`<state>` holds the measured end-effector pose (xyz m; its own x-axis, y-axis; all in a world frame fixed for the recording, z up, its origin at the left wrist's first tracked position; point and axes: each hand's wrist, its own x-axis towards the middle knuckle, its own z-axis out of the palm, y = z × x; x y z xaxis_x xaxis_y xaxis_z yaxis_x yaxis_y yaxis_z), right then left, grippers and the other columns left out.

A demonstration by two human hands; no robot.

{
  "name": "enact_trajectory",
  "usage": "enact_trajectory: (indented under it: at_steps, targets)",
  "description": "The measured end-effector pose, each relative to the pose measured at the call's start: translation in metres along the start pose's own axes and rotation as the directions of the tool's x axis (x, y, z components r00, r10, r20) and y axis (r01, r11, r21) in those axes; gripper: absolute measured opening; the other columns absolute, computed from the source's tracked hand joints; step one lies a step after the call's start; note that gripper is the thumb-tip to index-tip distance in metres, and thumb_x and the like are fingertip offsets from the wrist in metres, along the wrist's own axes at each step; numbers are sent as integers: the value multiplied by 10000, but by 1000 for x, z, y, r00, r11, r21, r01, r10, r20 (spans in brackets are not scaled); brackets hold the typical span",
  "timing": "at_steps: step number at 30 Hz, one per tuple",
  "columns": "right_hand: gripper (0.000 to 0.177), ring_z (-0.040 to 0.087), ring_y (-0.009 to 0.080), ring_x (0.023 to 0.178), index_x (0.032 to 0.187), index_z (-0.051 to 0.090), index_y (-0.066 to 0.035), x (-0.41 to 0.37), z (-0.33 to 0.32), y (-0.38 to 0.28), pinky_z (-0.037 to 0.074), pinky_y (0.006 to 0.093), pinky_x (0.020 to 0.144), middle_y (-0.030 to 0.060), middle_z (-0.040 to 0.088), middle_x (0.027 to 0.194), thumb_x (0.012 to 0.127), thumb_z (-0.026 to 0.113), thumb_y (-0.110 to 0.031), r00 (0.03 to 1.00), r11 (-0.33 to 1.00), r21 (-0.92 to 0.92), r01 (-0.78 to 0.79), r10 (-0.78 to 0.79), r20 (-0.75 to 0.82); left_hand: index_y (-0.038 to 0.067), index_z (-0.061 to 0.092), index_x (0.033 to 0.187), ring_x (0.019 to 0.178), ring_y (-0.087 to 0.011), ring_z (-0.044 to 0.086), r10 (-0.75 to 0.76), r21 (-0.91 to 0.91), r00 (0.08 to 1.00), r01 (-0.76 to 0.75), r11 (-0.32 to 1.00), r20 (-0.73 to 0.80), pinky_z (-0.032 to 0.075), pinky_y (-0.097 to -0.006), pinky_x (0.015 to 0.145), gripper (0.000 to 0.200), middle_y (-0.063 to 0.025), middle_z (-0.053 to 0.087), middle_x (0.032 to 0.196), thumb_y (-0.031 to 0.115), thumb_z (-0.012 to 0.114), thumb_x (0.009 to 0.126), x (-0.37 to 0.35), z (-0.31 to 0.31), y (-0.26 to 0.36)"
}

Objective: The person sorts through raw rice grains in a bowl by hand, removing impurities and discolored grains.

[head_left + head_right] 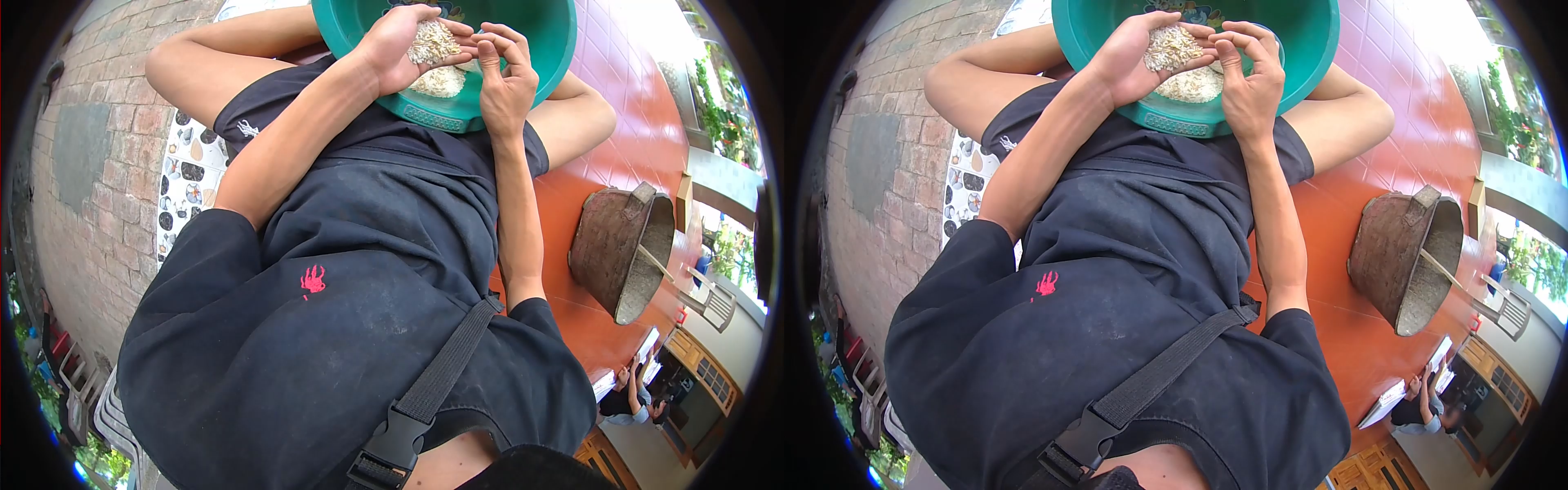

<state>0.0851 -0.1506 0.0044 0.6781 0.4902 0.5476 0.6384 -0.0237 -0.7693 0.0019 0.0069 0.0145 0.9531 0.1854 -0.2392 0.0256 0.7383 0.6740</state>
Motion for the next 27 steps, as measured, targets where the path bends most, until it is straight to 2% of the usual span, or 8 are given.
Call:
enact_trajectory:
  at_steps: [6, 15, 18, 20, 21, 23, 25, 27]
  targets:
    - [158, 627, 217, 1101, 1031, 745, -28, -2, 0, -3, 495, 326, 934, 84, 695, 1126, 1035, 651, -154, 995, 999, 44, -15, 19, -102, -185, 524, 1277, 1238, -434, 634, -60, -74, 998, 61, 995, 8, 561, -433, 1086, 491, -349, 612, 1291, 211, 291, 1106, -3, 4, 4]
    - [209, 620, 222, 1108, 1123, 728, -24, 0, -3, 3, 492, 319, 941, 93, 646, 1218, 1078, 535, -90, 937, 984, -164, -63, 2, -350, -192, 525, 1278, 1221, -443, 643, -59, -65, 998, 59, 996, -4, 588, -423, 1045, 500, -351, 621, 1271, 219, 296, 1108, -1, 2, 3]
    - [225, 604, 213, 1130, 1143, 720, -29, -1, -3, 3, 487, 313, 933, 91, 639, 1221, 1081, 509, -77, 943, 993, -112, -36, -3, -332, -192, 525, 1278, 1221, -446, 642, -58, -64, 998, 58, 996, 0, 587, -423, 1046, 502, -352, 623, 1267, 222, 299, 1107, -1, 1, 3]
    - [179, 592, 205, 1129, 1110, 735, -50, -3, -3, -4, 483, 312, 910, 91, 642, 1207, 1053, 569, -83, 951, 986, 78, -149, 164, -261, -187, 530, 1274, 1214, -434, 649, -60, -61, 998, 60, 996, -1, 591, -423, 1041, 500, -343, 628, 1261, 224, 301, 1107, -1, 1, 3]
    - [179, 592, 205, 1129, 1110, 735, -50, -3, -2, -6, 483, 312, 910, 91, 642, 1207, 1053, 569, -83, 951, 986, 78, -149, 164, -261, -182, 535, 1270, 1207, -422, 655, -62, -58, 998, 62, 996, -3, 594, -424, 1035, 498, -335, 634, 1254, 227, 303, 1106, -1, 1, 3]
    - [120, 586, 208, 1108, 1068, 748, -74, -2, 0, -9, 482, 318, 882, 86, 643, 1195, 1004, 651, -102, 993, 999, -33, 42, -45, -111, -168, 543, 1269, 1189, -397, 667, -53, -68, 998, 54, 996, 23, 590, -428, 1036, 489, -315, 645, 1244, 227, 306, 1105, 5, -8, -2]
    - [123, 575, 239, 1120, 1043, 757, -88, -2, 1, -11, 469, 353, 922, 92, 645, 1188, 927, 728, -117, 996, 995, -79, 64, -69, -60, -154, 551, 1268, 1171, -373, 679, -42, -76, 998, 46, 996, 48, 586, -433, 1038, 481, -294, 655, 1233, 228, 309, 1104, 4, -8, -2]
    - [168, 552, 274, 1157, 1035, 762, -91, -1, 2, -9, 435, 392, 991, 102, 643, 1195, 870, 748, -118, 975, 951, -217, 221, -213, 60, -114, 573, 1262, 1132, -325, 694, 2, -4, 1000, -2, 1000, 26, 575, -439, 1035, 461, -243, 675, 1212, 232, 311, 1105, 3, -7, -3]
